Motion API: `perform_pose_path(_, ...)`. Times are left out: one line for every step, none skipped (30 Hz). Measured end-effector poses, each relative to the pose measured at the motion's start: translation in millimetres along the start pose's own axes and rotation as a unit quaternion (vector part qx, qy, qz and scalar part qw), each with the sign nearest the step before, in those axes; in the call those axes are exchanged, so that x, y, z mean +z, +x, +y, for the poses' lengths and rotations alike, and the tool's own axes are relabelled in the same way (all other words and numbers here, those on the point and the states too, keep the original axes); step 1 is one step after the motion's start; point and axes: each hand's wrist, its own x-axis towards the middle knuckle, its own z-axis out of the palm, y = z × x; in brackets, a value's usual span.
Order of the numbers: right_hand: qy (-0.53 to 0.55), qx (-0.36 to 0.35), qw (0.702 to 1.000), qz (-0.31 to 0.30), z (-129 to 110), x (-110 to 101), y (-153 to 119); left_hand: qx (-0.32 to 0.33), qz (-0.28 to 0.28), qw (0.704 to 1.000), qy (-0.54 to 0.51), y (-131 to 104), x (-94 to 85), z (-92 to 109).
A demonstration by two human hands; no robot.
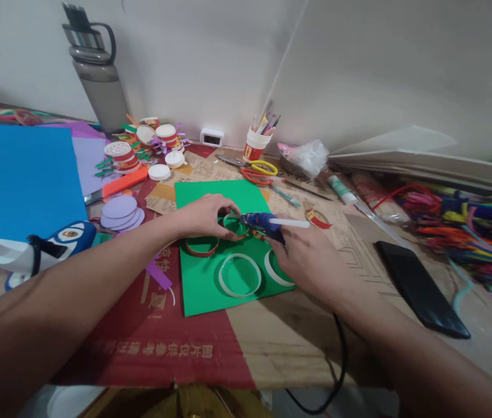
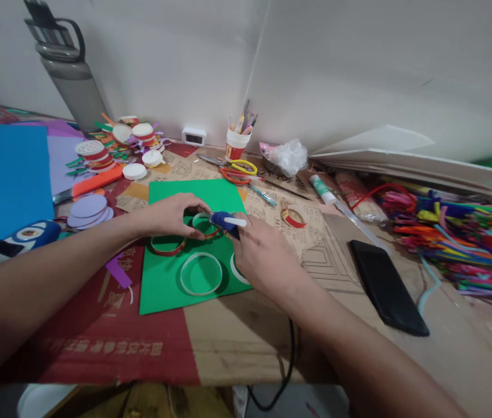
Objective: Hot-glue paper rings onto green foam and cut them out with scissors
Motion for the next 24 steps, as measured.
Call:
perform_pose_path(0.004, 0.000, 1.000, 0.001, 0.0, 0.7, 0.4, -0.001, 0.000, 1.000, -0.001, 0.0, 0.1, -0.2)
perform_pose_path(0.012, 0.003, 1.000, 0.002, 0.0, 1.4, 0.6, -0.001, 0.000, 1.000, -0.001, 0.0, 0.3, -0.3)
perform_pose_path(0.022, 0.009, 1.000, 0.003, 0.1, 2.2, 0.7, -0.001, 0.001, 1.000, -0.001, 0.0, 0.4, -0.3)
perform_pose_path(0.033, 0.018, 0.999, 0.003, 0.2, 3.3, 0.7, -0.001, 0.002, 1.000, -0.001, -0.1, 0.5, -0.1)
perform_pose_path(0.043, 0.026, 0.999, 0.002, 0.4, 4.5, 0.8, 0.000, 0.003, 1.000, -0.001, -0.2, 0.4, 0.3)
perform_pose_path(0.050, 0.033, 0.998, 0.000, 0.5, 6.0, 0.9, 0.000, 0.003, 1.000, -0.002, -0.3, 0.3, 0.7)
perform_pose_path(0.055, 0.036, 0.998, 0.000, 0.6, 7.7, 1.0, 0.000, 0.004, 1.000, -0.002, -0.4, 0.2, 1.2)
perform_pose_path(0.060, 0.037, 0.998, -0.001, 0.7, 9.3, 1.2, -0.001, 0.003, 1.000, -0.002, -0.4, 0.0, 1.7)
perform_pose_path(0.063, 0.037, 0.997, -0.001, 0.7, 10.8, 1.5, -0.002, 0.002, 1.000, -0.001, -0.5, -0.2, 2.2)
perform_pose_path(0.068, 0.036, 0.997, -0.002, 0.7, 12.0, 1.7, -0.003, 0.001, 1.000, 0.000, -0.5, -0.3, 2.6)
perform_pose_path(0.072, 0.035, 0.997, -0.001, 0.7, 12.8, 1.9, -0.004, -0.001, 1.000, 0.000, -0.5, -0.4, 2.9)
perform_pose_path(0.076, 0.033, 0.997, 0.000, 0.8, 13.1, 2.0, -0.004, -0.001, 1.000, -0.001, -0.5, -0.4, 3.1)
perform_pose_path(0.078, 0.031, 0.996, 0.002, 1.1, 12.9, 1.9, -0.004, -0.001, 1.000, 0.000, -0.4, -0.3, 3.3)
perform_pose_path(0.078, 0.029, 0.997, 0.007, 1.5, 12.1, 1.6, -0.005, 0.000, 1.000, 0.001, -0.4, -0.2, 3.3)
perform_pose_path(0.076, 0.029, 0.997, 0.013, 2.1, 10.9, 1.1, -0.007, 0.001, 1.000, 0.004, -0.5, -0.1, 3.4)
perform_pose_path(0.071, 0.032, 0.997, 0.020, 2.9, 9.4, 0.5, -0.008, 0.004, 1.000, 0.007, -0.6, 0.0, 3.4)
perform_pose_path(0.064, 0.036, 0.997, 0.026, 3.9, 7.5, -0.2, -0.009, 0.006, 1.000, 0.009, -0.7, 0.0, 3.4)
perform_pose_path(0.056, 0.041, 0.997, 0.027, 4.9, 5.5, -1.1, -0.009, 0.007, 1.000, 0.009, -0.9, -0.1, 3.3)
perform_pose_path(0.047, 0.045, 0.998, 0.027, 6.0, 3.4, -1.9, -0.010, 0.006, 1.000, 0.007, -1.0, -0.1, 3.2)
perform_pose_path(0.039, 0.048, 0.998, 0.023, 7.0, 1.3, -2.7, -0.010, 0.005, 1.000, 0.003, -1.2, -0.2, 3.1)
perform_pose_path(0.033, 0.050, 0.998, 0.017, 7.9, -0.6, -3.4, -0.011, 0.004, 1.000, -0.001, -1.2, -0.4, 2.9)
perform_pose_path(0.028, 0.053, 0.998, 0.013, 8.7, -2.3, -4.0, -0.011, 0.002, 1.000, -0.005, -1.3, -0.4, 2.6)
perform_pose_path(0.025, 0.056, 0.998, 0.011, 9.3, -3.6, -4.5, -0.011, 0.002, 1.000, -0.007, -1.2, -0.5, 2.3)
perform_pose_path(0.023, 0.057, 0.998, 0.011, 9.7, -4.3, -4.9, -0.009, 0.002, 1.000, -0.008, -1.1, -0.5, 2.0)
